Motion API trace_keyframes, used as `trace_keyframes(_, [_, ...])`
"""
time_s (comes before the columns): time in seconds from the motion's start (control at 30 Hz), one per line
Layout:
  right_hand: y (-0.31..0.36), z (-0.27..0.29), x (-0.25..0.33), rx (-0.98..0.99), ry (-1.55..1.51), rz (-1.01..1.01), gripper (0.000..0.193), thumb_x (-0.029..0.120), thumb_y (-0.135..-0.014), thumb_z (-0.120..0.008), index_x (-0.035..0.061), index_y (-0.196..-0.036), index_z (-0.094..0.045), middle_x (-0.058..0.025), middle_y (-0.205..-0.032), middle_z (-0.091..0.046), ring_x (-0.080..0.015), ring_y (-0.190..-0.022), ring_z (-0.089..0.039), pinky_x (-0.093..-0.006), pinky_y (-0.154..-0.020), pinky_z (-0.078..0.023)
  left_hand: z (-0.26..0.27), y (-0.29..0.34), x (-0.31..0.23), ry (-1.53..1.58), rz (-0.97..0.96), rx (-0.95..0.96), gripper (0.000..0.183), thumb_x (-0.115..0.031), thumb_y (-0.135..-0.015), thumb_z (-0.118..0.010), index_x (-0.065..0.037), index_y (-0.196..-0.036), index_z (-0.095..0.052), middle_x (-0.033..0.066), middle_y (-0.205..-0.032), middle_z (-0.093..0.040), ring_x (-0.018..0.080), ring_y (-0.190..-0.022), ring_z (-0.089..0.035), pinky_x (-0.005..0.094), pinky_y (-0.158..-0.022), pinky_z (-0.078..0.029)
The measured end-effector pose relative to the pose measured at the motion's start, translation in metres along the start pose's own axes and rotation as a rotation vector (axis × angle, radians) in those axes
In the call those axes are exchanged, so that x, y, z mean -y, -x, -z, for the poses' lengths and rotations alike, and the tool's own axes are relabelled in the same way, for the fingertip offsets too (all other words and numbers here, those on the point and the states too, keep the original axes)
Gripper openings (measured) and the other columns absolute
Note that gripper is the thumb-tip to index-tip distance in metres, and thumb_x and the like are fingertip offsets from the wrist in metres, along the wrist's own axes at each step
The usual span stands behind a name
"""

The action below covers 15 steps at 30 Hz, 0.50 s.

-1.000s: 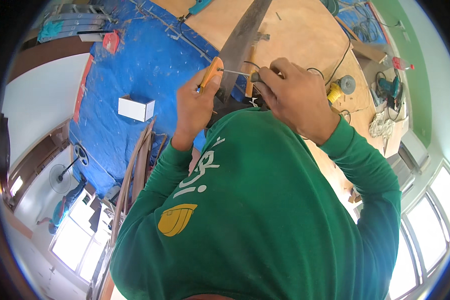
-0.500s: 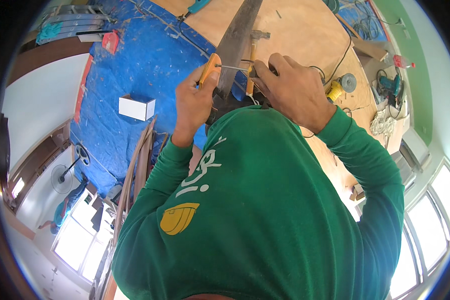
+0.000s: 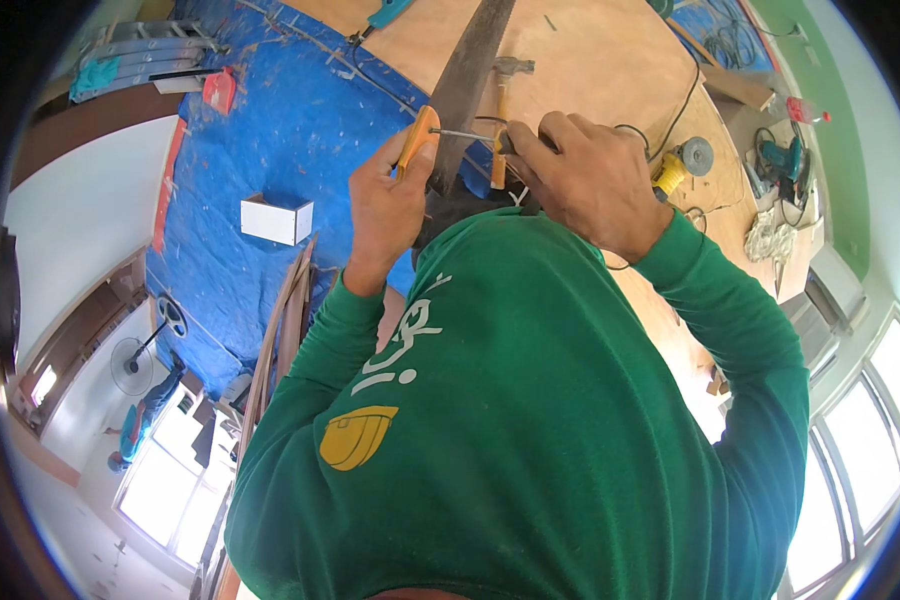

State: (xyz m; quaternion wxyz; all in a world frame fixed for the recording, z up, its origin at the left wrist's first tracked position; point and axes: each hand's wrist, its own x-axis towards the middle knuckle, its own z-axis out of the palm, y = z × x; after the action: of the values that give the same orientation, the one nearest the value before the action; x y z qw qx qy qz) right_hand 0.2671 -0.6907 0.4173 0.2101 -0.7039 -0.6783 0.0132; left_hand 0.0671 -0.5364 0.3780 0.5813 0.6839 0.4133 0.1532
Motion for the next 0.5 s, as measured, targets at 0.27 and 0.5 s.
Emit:
trace_keyframes(0.27, [-0.002, 0.003, -0.010, 0.412, -1.113, -0.891, 0.023, 0.013, -0.097, -0.075, 0.0004, -0.116, -0.070, -0.0034, -0.077, -0.066, -0.0151, -0.056, -0.057, -0.0351, -0.055, -0.048, -0.004, 0.001, 0.000, -0.069, -0.016, 0.015, 0.033, -0.017, -0.107, -0.071, 0.000, -0.136, -0.077, 0.0028, -0.102, -0.076, 0.0071, -0.090, -0.061, 0.0275, -0.081, -0.053])
trace_keyframes(0.5, [-0.002, 0.008, -0.002, -0.042, -0.031, 0.030, 0.025, 0.016, -0.096, -0.077, 0.0002, -0.115, -0.070, -0.0069, -0.077, -0.068, -0.0261, -0.056, -0.062, -0.0375, -0.057, -0.051, -0.011, 0.003, -0.001, -0.019, 0.014, -0.037, 0.033, -0.013, -0.105, -0.069, 0.000, -0.135, -0.075, 0.0132, -0.099, -0.078, 0.0122, -0.084, -0.065, 0.0324, -0.076, -0.055])
